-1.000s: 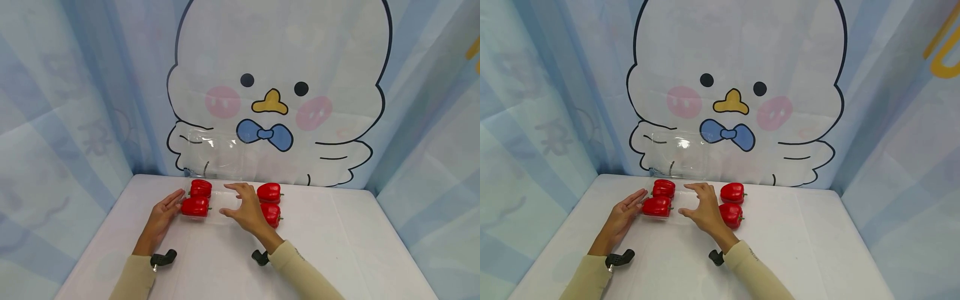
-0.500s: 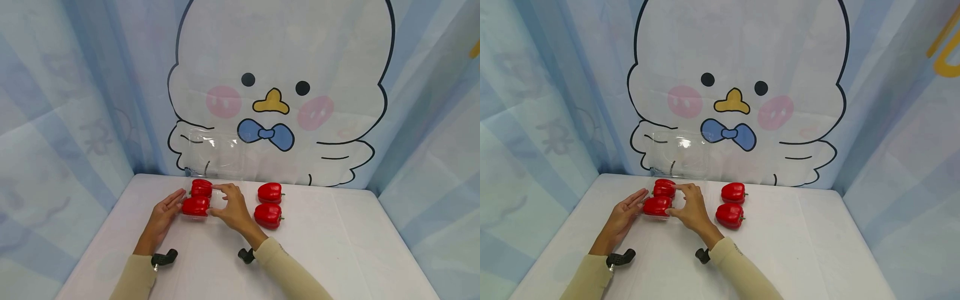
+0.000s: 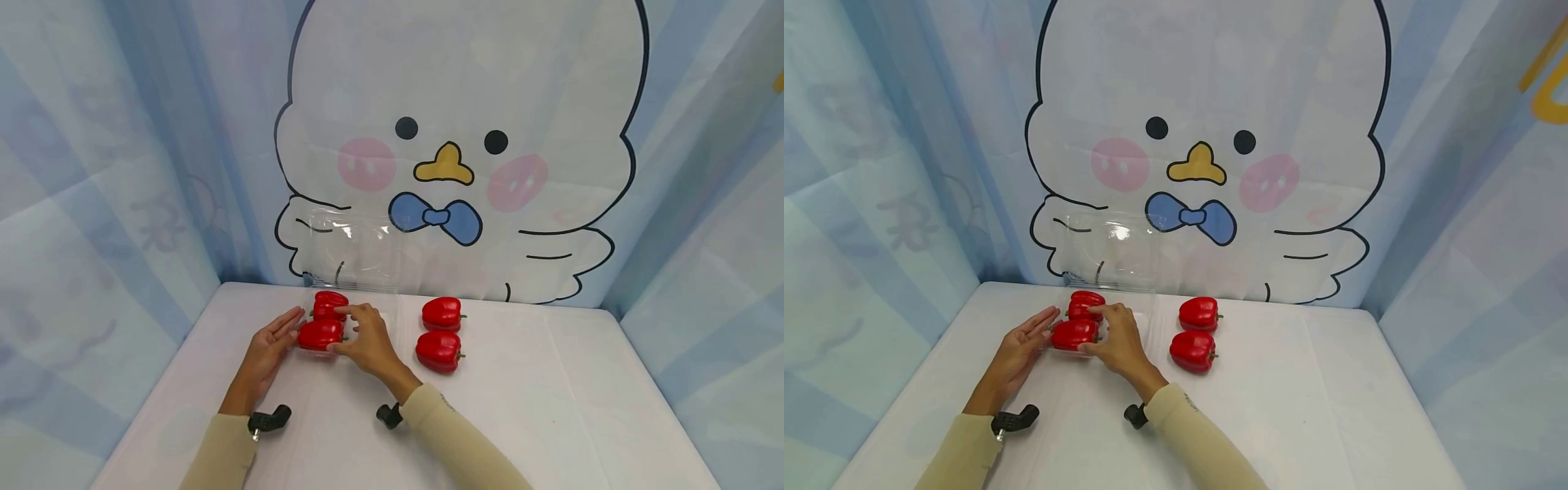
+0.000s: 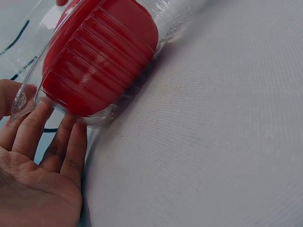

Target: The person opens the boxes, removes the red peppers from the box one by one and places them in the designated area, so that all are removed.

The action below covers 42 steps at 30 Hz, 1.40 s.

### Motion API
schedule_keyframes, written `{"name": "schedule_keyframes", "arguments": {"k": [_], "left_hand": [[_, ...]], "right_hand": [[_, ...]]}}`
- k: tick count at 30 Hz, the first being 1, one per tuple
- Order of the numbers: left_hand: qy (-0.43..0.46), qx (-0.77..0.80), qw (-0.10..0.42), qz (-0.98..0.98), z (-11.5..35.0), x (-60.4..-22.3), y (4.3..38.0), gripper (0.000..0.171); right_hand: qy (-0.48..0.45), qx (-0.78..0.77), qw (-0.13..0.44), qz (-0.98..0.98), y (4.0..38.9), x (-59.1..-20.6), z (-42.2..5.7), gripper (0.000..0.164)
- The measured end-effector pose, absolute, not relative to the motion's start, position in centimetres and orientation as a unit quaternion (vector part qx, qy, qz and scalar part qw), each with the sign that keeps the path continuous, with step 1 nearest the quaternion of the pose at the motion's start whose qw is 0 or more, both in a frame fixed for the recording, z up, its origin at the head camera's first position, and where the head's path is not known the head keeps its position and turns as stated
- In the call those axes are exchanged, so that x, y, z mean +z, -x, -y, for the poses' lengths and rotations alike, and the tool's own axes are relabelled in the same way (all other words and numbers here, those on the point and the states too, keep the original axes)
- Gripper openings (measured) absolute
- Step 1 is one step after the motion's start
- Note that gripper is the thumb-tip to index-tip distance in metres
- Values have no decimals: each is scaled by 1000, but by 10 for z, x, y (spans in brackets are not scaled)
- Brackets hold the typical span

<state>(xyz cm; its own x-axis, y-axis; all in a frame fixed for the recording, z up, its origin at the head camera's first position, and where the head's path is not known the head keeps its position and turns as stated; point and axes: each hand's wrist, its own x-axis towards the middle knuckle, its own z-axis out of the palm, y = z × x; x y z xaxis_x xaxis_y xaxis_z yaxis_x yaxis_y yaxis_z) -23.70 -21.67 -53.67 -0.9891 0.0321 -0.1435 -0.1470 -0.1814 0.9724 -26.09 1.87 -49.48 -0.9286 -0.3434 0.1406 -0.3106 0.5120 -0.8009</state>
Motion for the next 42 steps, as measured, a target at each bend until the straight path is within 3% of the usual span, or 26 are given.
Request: {"name": "schedule_keyframes", "arguments": {"k": [23, 42], "left_hand": [[41, 768, 59, -636, 217, -537, 237, 61], [43, 768, 58, -636, 216, -537, 237, 61]], "right_hand": [[205, -420, 2, -884, 265, -497, 5, 56], [164, -473, 36, -865, 269, -496, -1, 53]]}}
